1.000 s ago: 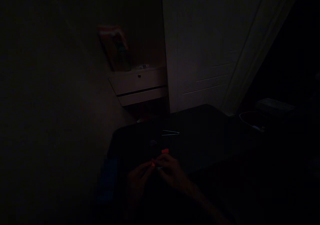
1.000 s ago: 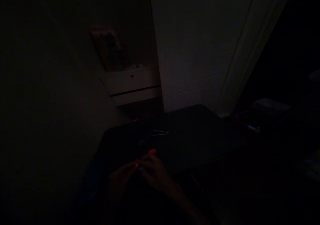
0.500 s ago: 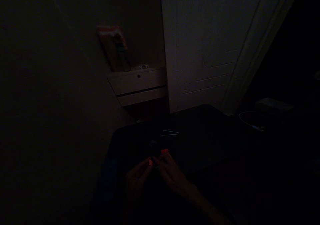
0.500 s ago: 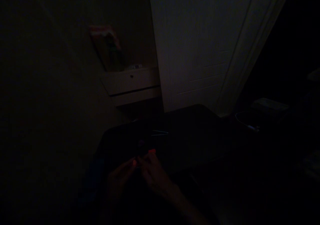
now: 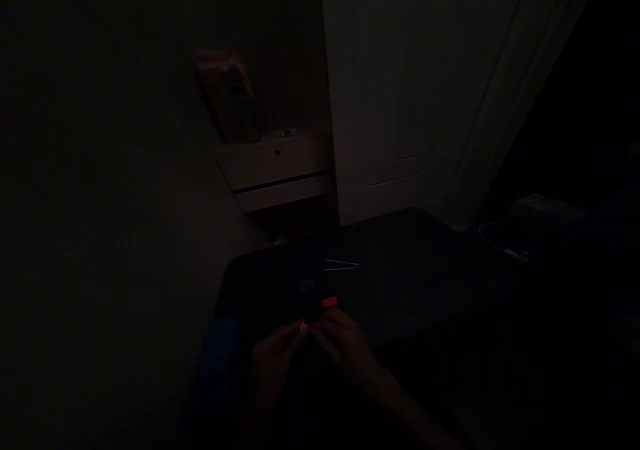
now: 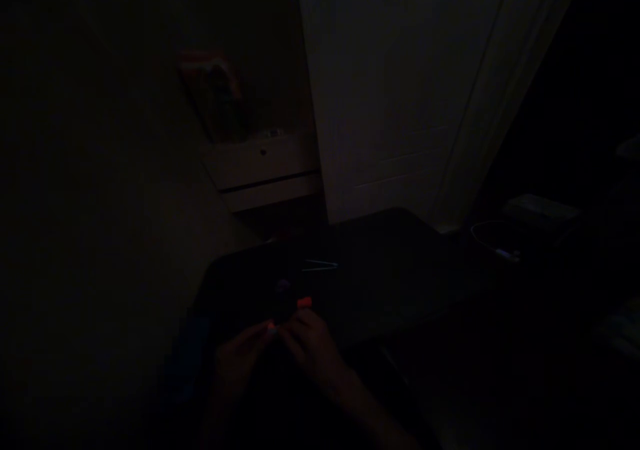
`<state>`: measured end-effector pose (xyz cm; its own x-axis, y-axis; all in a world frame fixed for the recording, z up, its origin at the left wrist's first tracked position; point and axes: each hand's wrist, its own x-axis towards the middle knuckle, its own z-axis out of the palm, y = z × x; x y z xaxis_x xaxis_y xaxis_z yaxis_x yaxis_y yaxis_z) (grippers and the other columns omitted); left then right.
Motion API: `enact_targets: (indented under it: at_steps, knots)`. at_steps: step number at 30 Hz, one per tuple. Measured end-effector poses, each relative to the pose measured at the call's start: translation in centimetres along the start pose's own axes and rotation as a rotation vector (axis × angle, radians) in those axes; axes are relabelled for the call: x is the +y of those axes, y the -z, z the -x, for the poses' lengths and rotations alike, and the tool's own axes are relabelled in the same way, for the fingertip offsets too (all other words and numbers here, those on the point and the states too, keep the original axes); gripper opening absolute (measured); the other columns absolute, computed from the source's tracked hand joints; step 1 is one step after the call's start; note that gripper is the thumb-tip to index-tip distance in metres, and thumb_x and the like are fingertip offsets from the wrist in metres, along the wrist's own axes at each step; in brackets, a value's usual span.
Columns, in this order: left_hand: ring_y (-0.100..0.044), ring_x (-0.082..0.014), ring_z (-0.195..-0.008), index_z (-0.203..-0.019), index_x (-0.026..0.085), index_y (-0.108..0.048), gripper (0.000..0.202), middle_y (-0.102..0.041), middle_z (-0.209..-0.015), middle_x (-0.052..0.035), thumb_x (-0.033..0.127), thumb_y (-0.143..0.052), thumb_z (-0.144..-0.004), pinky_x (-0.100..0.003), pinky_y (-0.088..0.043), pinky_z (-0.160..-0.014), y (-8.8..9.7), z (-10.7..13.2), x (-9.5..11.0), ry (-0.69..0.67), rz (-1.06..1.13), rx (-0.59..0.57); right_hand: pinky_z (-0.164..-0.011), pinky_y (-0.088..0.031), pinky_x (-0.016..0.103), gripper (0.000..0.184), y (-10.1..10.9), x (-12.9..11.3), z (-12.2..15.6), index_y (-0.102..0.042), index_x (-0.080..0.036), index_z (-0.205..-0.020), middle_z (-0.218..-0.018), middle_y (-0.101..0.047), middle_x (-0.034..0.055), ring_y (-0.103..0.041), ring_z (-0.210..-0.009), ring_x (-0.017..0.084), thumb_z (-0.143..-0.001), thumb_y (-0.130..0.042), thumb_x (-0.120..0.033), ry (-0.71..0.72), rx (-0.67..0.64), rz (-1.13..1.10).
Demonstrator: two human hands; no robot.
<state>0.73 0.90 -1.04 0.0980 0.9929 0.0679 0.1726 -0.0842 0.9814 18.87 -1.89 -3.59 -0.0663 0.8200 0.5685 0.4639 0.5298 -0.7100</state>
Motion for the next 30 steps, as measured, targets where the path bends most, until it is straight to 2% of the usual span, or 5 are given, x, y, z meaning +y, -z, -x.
enact_targets:
  at_steps: [8,14,19,24,30]
  knots:
    - [-0.082,-0.031,-0.085,-0.083,0.02,-0.085,0.025,-0.086,-0.089,-0.0094,0.04,-0.084,-0.068,-0.039,-0.066,-0.083,-0.21,0.16,0.13,0.053,-0.024,-0.026,-0.072,-0.05,0.032,0.037,-0.32,-0.3,0.21,-0.075,-0.017,-0.096,-0.086,-0.068,0.0078,-0.064,-0.082,0.021,-0.111,-0.045,-0.033,0.083,0.045,0.17]
    - [-0.082,-0.0308,-0.083,-0.082,0.02,-0.084,0.027,-0.085,-0.087,-0.0097,0.041,-0.087,-0.065,-0.037,-0.067,-0.08,-0.21,0.11,-0.35,0.034,0.012,0.014,-0.072,-0.049,0.03,0.032,-0.1,-0.32,0.03,-0.076,-0.018,-0.094,-0.086,-0.066,0.006,-0.063,-0.082,0.019,-0.109,-0.05,-0.03,0.037,-0.012,0.107]
    - [-0.082,-0.0303,-0.086,-0.085,0.02,-0.084,0.026,-0.086,-0.09,-0.0094,0.041,-0.085,-0.068,-0.037,-0.066,-0.082,-0.17,0.2,-0.42,0.026,0.007,0.019,-0.073,-0.049,0.027,0.031,0.24,-0.43,-0.13,-0.076,-0.019,-0.088,-0.084,-0.065,0.0041,-0.063,-0.079,0.017,-0.107,-0.053,-0.028,-0.032,-0.085,0.032]
    - [-0.082,-0.0311,-0.089,-0.085,0.021,-0.084,0.028,-0.086,-0.092,-0.0097,0.042,-0.086,-0.068,-0.038,-0.066,-0.084,-0.16,0.3,-0.08,0.042,0.015,0.021,-0.07,-0.047,0.027,0.032,0.32,-0.59,-0.03,-0.075,-0.017,-0.086,-0.082,-0.066,0.0042,-0.062,-0.077,0.017,-0.107,-0.053,-0.026,0.011,-0.097,0.015]
    - [-0.082,-0.0306,-0.089,-0.085,0.02,-0.084,0.026,-0.086,-0.091,-0.0092,0.04,-0.085,-0.067,-0.038,-0.066,-0.085,-0.14,0.32,0.17,0.041,0.025,-0.004,-0.065,-0.045,0.027,0.033,0.09,-0.57,0.35,-0.074,-0.017,-0.085,-0.079,-0.064,0.0037,-0.061,-0.072,0.016,-0.107,-0.052,-0.026,-0.012,-0.108,0.094]
